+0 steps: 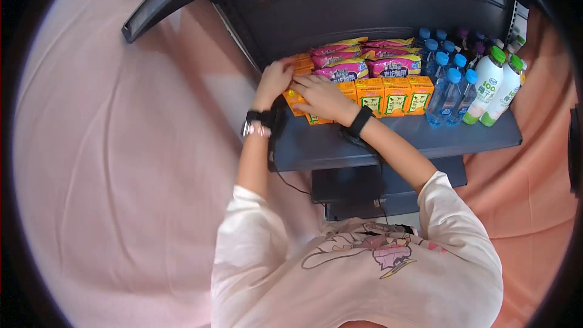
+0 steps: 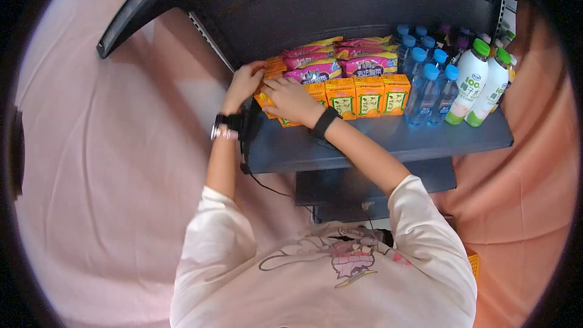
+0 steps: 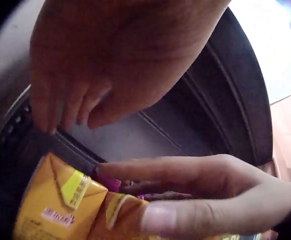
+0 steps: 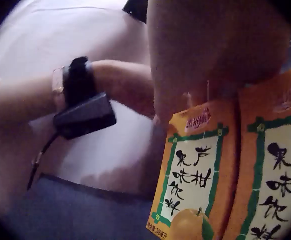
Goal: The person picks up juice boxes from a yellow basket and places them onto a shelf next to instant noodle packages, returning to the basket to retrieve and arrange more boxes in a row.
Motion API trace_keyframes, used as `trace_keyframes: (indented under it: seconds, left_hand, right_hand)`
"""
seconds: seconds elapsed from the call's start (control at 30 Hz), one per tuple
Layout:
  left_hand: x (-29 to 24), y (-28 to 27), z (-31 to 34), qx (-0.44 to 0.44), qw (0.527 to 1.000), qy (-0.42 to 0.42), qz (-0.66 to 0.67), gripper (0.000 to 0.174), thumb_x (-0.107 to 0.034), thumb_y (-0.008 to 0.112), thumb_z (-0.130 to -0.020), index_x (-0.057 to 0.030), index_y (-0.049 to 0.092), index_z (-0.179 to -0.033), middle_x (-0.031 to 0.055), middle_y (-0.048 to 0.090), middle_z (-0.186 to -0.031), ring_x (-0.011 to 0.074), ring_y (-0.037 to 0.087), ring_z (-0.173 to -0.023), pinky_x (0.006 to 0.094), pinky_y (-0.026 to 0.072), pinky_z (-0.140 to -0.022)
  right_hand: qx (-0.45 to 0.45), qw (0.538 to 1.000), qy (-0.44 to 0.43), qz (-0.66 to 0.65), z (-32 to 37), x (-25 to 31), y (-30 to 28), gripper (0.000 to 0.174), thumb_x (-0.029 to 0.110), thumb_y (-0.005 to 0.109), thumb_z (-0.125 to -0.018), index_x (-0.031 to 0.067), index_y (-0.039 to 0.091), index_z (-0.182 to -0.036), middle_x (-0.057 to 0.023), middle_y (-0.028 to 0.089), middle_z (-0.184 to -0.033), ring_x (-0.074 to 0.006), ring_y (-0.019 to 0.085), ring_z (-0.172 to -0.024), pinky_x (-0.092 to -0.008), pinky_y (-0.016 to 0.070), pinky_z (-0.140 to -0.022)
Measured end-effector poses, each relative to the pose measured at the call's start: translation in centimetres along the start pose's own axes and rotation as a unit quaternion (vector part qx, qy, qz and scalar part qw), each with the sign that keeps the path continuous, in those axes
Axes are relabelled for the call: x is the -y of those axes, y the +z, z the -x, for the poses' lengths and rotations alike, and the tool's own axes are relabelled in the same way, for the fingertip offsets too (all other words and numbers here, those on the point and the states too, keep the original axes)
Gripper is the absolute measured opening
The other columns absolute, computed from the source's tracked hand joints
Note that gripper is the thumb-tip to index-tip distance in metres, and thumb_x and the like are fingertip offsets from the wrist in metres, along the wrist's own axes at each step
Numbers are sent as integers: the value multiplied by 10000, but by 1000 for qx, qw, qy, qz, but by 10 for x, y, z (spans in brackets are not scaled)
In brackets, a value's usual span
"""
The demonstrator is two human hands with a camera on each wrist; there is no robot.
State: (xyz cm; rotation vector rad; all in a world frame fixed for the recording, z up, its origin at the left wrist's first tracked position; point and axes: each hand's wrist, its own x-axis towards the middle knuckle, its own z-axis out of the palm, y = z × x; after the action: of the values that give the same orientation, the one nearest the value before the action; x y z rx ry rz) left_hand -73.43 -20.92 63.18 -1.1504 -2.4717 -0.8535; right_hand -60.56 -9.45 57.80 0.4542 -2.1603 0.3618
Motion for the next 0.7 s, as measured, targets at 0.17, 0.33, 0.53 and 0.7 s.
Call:
trace_keyframes:
  seconds: [0.17, 0.33, 0.53, 0.7]
  left_hand:
    - [-4, 11, -26, 125, 983, 41, -126, 342, -258, 642, -783, -42, 652, -1048, 176, 642, -1033, 333, 607, -978, 387, 474, -861]
    - [-11, 9, -39, 176, 971, 16, -162, 442, -303, 717, -706, -40, 630, -1050, 164, 655, -984, 312, 621, -953, 365, 485, -841]
    - [-8, 10, -51, 232, 955, -24, -183, 598, -425, 759, -648, -38, 616, -1081, 156, 650, -1017, 293, 621, -972, 360, 485, -833]
    - [-8, 5, -50, 255, 951, -74, -156, 608, -447, 746, -664, -21, 612, -1077, 158, 640, -1045, 279, 614, -977, 338, 477, -833]
  right_hand:
    - [84, 996, 26, 33, -1, 4, 8, 510, 351, 643, -745, 34, 567, -1138, -119, 591, -1108, -287, 562, -1033, -388, 386, -933]
    - [61, 997, 30, 22, 1, 3, 11, 517, 339, 640, -742, 42, 555, -1157, -106, 596, -1101, -266, 581, -1002, -382, 391, -918]
    - [81, 995, 43, 36, 2, 7, 7, 563, 351, 640, -728, 43, 542, -1189, -97, 592, -1131, -250, 587, -983, -368, 408, -877]
    - [65, 996, 44, 33, 2, 7, 8, 576, 355, 630, -730, 42, 537, -1205, -90, 599, -1127, -246, 593, -955, -369, 433, -828]
